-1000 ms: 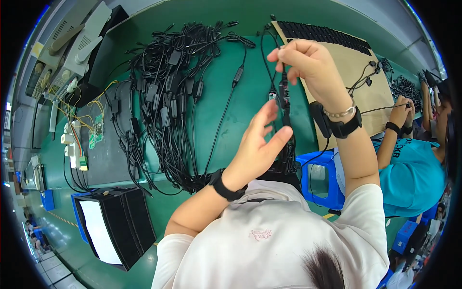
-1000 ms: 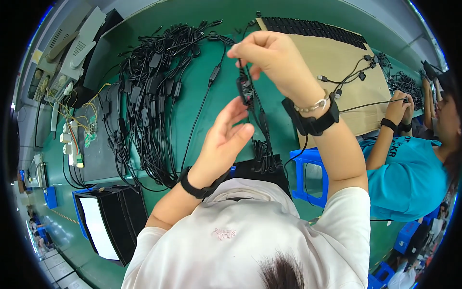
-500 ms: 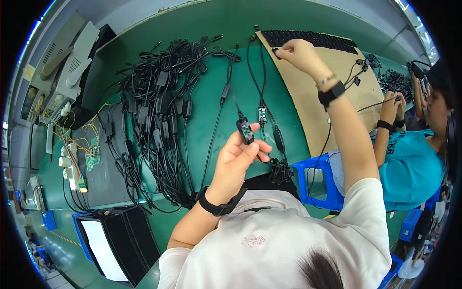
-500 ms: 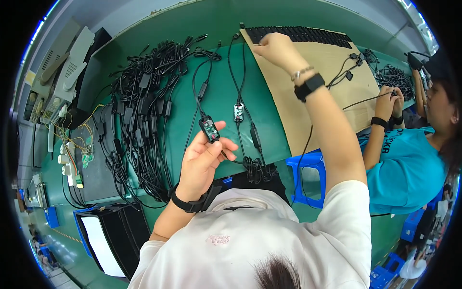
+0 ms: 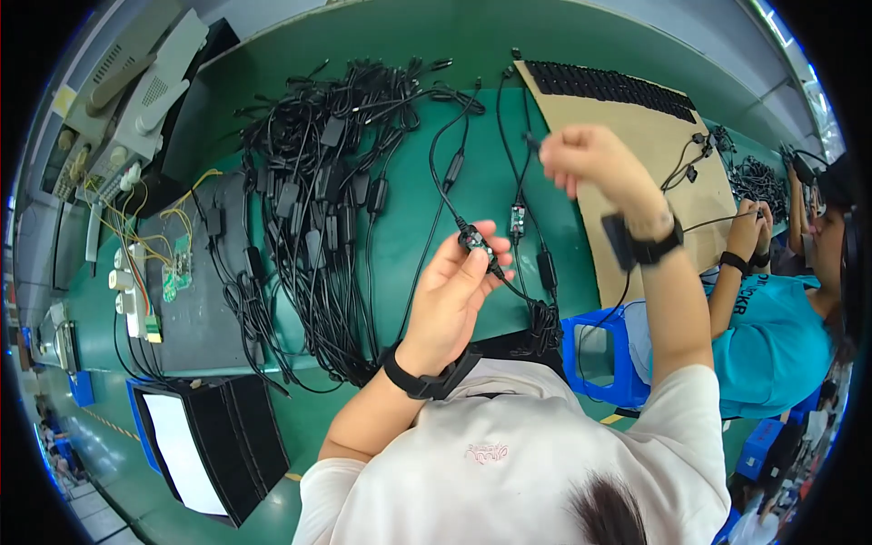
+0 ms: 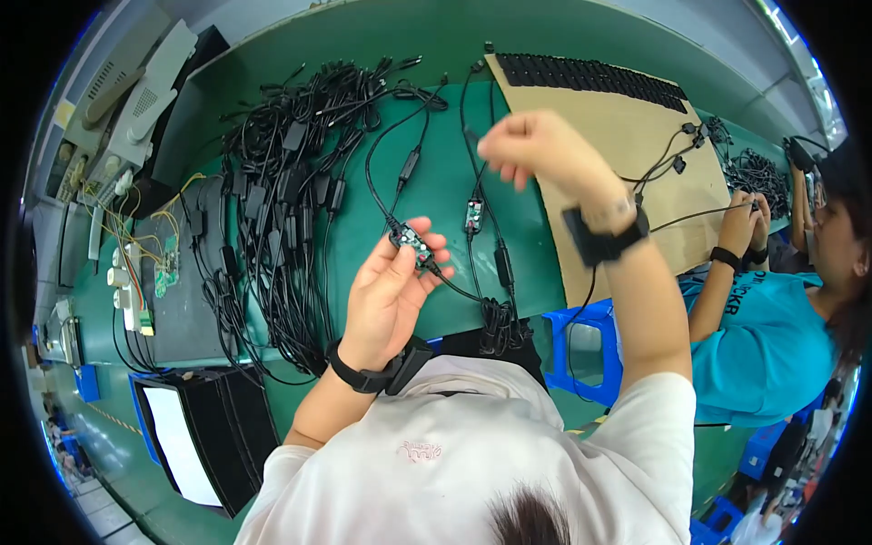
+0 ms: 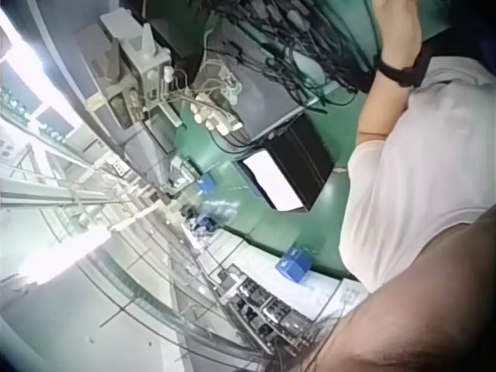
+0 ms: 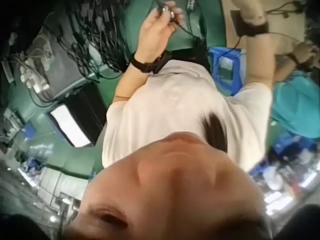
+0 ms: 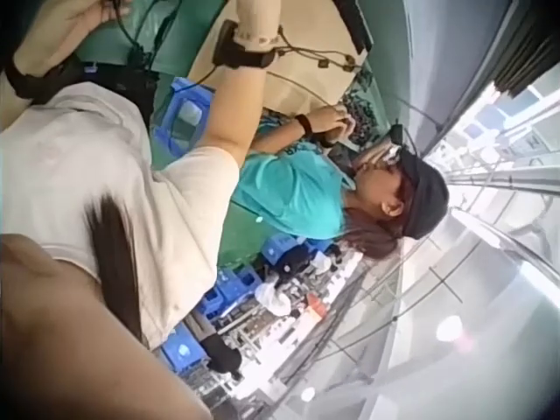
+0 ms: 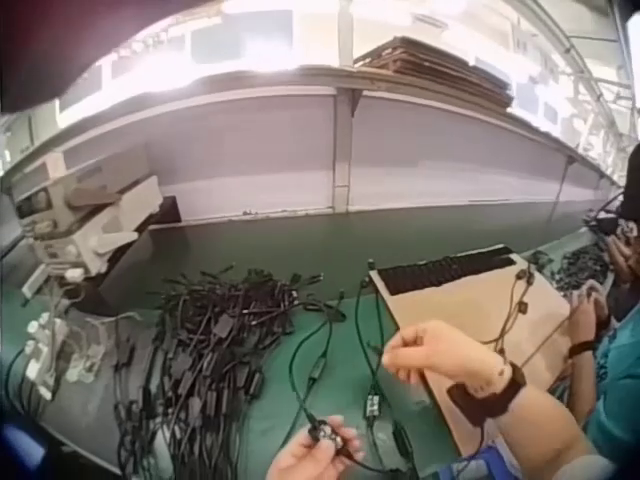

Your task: The person picks up a cable and its plastic housing pieces, fits the circuit board into one piece, and snaps the second piece over it. They press the assembly together by hand before placing the completed cable onto a pile and repeating the process.

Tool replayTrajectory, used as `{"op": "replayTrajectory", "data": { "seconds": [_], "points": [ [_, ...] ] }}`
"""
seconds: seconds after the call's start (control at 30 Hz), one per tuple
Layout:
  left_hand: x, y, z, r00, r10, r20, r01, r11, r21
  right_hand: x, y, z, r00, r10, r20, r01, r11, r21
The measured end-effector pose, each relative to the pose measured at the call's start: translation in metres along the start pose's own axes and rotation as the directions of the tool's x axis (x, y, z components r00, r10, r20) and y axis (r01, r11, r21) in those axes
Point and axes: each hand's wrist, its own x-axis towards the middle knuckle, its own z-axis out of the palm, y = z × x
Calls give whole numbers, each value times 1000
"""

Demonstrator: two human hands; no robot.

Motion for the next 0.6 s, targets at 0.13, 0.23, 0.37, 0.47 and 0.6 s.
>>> {"op": "replayTrajectory", "data": {
  "seconds": [0.13,0.23,0.37,0.47,0.6],
  "points": [
    [5,2,-7,999,-8,38,9,1000,-19,-67,15,46,958,13,286,-198,753,628],
    [7,4,-8,993,-63,104,64,998,-8,-76,36,63,926,-55,374,-296,511,807],
    [8,4,-8,981,-124,146,119,992,46,-79,50,75,910,-76,409,-355,369,859],
    [6,3,-4,987,-81,138,67,992,103,-82,50,78,901,-54,430,-395,308,865],
    [5,4,-2,991,-114,68,108,990,91,-84,45,77,889,-40,456,-417,342,843]
  ]
}}
